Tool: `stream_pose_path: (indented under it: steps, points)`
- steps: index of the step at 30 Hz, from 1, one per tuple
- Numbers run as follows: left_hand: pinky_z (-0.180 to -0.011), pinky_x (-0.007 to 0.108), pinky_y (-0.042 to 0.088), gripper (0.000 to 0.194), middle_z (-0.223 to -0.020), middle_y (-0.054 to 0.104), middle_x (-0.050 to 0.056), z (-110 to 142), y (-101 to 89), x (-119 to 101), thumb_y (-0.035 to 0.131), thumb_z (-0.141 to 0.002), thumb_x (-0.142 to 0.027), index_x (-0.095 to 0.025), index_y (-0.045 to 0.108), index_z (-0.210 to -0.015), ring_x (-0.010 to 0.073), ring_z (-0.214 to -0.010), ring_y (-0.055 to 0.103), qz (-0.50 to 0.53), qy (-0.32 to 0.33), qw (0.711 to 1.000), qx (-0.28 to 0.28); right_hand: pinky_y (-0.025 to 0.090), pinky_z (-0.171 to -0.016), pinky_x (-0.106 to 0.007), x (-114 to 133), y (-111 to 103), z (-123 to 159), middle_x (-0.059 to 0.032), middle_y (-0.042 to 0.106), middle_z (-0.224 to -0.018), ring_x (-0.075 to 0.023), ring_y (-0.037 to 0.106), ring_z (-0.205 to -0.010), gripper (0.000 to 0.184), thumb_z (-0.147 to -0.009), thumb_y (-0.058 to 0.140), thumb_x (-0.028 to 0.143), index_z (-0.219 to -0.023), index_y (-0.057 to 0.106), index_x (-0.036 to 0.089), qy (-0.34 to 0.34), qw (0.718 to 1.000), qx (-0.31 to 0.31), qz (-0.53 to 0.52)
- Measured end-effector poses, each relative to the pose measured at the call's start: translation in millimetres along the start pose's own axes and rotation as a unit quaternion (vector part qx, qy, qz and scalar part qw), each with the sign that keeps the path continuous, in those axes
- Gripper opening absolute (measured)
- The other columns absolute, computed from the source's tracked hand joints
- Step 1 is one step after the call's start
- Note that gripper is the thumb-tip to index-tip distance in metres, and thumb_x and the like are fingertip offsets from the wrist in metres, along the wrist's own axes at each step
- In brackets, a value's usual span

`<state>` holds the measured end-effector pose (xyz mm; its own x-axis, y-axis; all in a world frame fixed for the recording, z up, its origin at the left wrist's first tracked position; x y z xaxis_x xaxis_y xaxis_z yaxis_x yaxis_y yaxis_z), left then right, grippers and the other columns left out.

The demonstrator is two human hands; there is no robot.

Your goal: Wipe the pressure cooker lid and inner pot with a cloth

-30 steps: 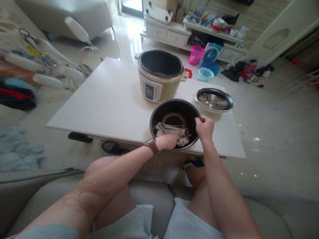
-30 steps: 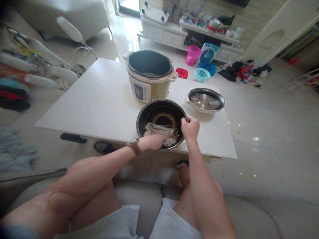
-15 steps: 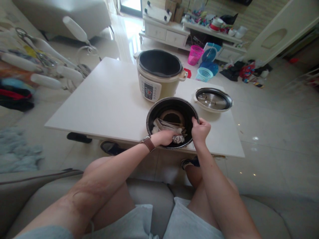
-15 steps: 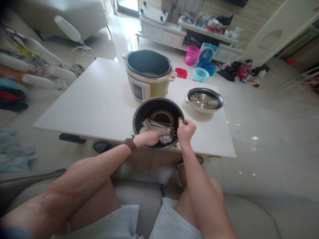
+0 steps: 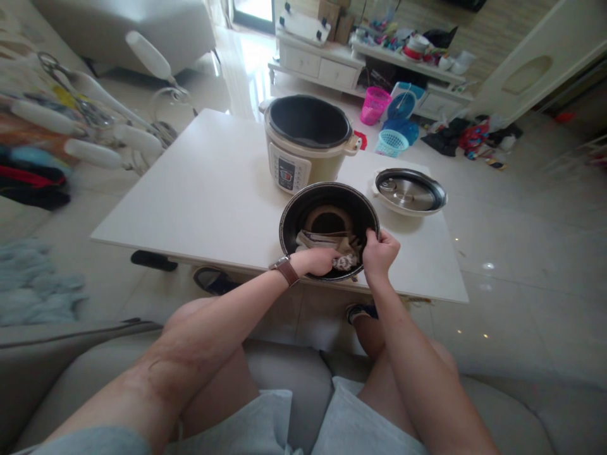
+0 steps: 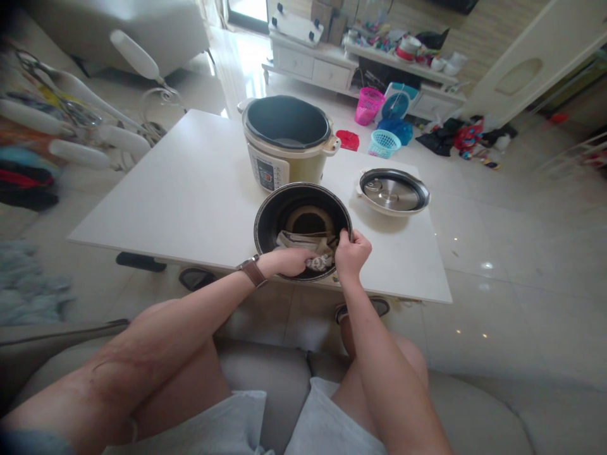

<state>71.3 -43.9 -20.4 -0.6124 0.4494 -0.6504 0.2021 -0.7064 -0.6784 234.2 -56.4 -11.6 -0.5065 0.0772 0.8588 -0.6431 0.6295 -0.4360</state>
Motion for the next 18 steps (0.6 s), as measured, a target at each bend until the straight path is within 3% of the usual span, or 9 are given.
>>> stream_pose_path:
  steps: [6, 12, 18]
  points:
    - [-0.106, 0.034, 0.052, 0.056, -0.14, 0.071, 0.015, 4.5, 2.1, -0.5, 0.049, -0.092, -0.005, -0.022, 0.067, -0.143, 0.0275, -0.128, 0.069, -0.042, -0.034, 0.999, -0.001, 0.019, -0.055, -0.03, 3.8, 0.5, 0.9, 0.0079, 0.022, -0.053, -0.0095, 0.024, -0.056, 0.041, -0.082, 0.058, 0.031, -0.055, 0.027, 0.026, -0.004, 1.0, 0.002, -0.005]
    - [-0.11, 0.034, 0.05, 0.061, -0.145, 0.069, 0.014, 7.4, 3.1, -2.8, 0.048, -0.094, -0.006, -0.024, 0.06, -0.151, 0.0273, -0.135, 0.065, -0.048, -0.023, 0.999, -0.003, 0.018, -0.056, -0.031, 7.3, 0.5, 2.9, 0.0081, 0.022, -0.053, -0.0096, 0.023, -0.056, 0.041, -0.082, 0.059, 0.03, -0.054, 0.028, 0.025, -0.013, 1.0, 0.004, -0.027]
    - [-0.108, 0.035, 0.051, 0.057, -0.143, 0.07, 0.015, 6.7, 2.9, -2.9, 0.046, -0.096, -0.006, -0.023, 0.063, -0.147, 0.0291, -0.132, 0.067, -0.053, -0.028, 0.998, 0.001, 0.019, -0.056, -0.031, 5.8, 0.8, 2.1, 0.0081, 0.023, -0.054, -0.01, 0.024, -0.056, 0.04, -0.082, 0.058, 0.03, -0.054, 0.029, 0.026, -0.016, 0.999, 0.006, -0.029]
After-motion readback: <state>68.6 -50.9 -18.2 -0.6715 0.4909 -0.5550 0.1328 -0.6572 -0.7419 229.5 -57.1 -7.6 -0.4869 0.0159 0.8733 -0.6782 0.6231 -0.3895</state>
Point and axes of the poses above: each hand's wrist, its own z-axis away from the middle knuckle, its own y-axis out of the palm, x = y × z, the point moved 3 cm from there along -z, towards the middle knuckle
